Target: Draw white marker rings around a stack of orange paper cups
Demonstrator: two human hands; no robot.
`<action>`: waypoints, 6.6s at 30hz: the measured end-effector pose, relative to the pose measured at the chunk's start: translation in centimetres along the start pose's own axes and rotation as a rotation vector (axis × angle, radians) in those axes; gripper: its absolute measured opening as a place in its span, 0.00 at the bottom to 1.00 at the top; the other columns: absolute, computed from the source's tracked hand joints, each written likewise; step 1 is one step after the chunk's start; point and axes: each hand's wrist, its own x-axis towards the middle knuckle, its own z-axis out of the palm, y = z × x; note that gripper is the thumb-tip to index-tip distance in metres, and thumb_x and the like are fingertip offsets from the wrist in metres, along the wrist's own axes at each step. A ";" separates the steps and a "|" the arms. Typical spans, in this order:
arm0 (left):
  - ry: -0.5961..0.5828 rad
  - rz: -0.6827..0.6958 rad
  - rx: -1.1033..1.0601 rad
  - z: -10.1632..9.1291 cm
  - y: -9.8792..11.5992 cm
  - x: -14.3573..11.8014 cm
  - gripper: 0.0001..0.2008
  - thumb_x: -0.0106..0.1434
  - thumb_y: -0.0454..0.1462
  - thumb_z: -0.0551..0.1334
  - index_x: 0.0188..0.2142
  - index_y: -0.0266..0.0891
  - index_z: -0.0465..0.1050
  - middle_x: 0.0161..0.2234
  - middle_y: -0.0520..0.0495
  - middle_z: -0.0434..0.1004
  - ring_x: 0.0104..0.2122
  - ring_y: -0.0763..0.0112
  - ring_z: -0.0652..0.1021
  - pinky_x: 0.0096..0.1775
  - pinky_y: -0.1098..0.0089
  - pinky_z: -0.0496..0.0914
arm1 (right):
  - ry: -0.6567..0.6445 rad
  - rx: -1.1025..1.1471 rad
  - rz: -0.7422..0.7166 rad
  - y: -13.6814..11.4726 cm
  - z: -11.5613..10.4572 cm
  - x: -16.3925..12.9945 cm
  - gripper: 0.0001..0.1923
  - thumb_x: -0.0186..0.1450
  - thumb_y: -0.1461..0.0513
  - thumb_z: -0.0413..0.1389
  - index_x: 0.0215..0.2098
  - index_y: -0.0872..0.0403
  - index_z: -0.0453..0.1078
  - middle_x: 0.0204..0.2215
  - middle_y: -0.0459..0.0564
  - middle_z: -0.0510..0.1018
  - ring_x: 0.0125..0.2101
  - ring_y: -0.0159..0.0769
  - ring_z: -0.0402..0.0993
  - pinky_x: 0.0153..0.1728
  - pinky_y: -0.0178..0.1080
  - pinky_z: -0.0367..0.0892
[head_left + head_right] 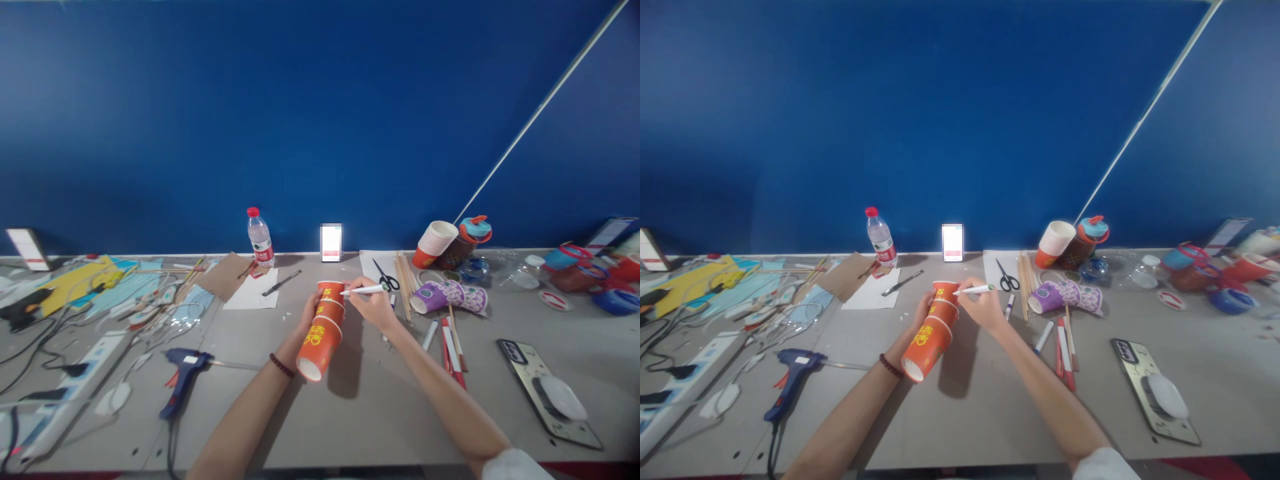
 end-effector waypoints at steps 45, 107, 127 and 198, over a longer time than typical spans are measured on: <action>0.004 0.020 -0.070 0.3 0.3 0.1 0.24 0.59 0.53 0.61 0.41 0.34 0.75 0.23 0.46 0.76 0.20 0.67 0.76 0.24 0.70 0.68 | -0.054 0.011 0.022 0.3 0.4 -0.1 0.05 0.58 0.61 0.56 0.30 0.53 0.73 0.30 0.50 0.81 0.33 0.40 0.78 0.36 0.39 0.70; 0.030 -0.016 -0.066 0.8 0.4 -0.2 0.22 0.61 0.53 0.59 0.36 0.35 0.74 0.21 0.47 0.75 0.19 0.67 0.74 0.23 0.69 0.66 | 0.000 0.022 0.093 0.4 0.6 -0.2 0.03 0.55 0.61 0.55 0.25 0.51 0.68 0.26 0.49 0.80 0.30 0.40 0.78 0.29 0.36 0.70; -0.082 -0.007 -0.035 -0.2 0.1 -0.1 0.26 0.60 0.55 0.60 0.45 0.35 0.74 0.27 0.44 0.78 0.24 0.65 0.78 0.27 0.69 0.69 | 0.002 0.166 0.127 1.1 0.7 -0.1 0.03 0.55 0.63 0.55 0.23 0.52 0.68 0.26 0.47 0.80 0.30 0.37 0.77 0.30 0.35 0.69; -0.043 0.041 -0.033 0.8 0.5 -0.5 0.22 0.60 0.49 0.60 0.39 0.30 0.76 0.27 0.41 0.79 0.24 0.65 0.77 0.29 0.68 0.69 | 0.010 0.058 0.141 0.9 0.5 -0.1 0.04 0.56 0.61 0.56 0.25 0.53 0.69 0.25 0.48 0.80 0.26 0.36 0.74 0.26 0.35 0.66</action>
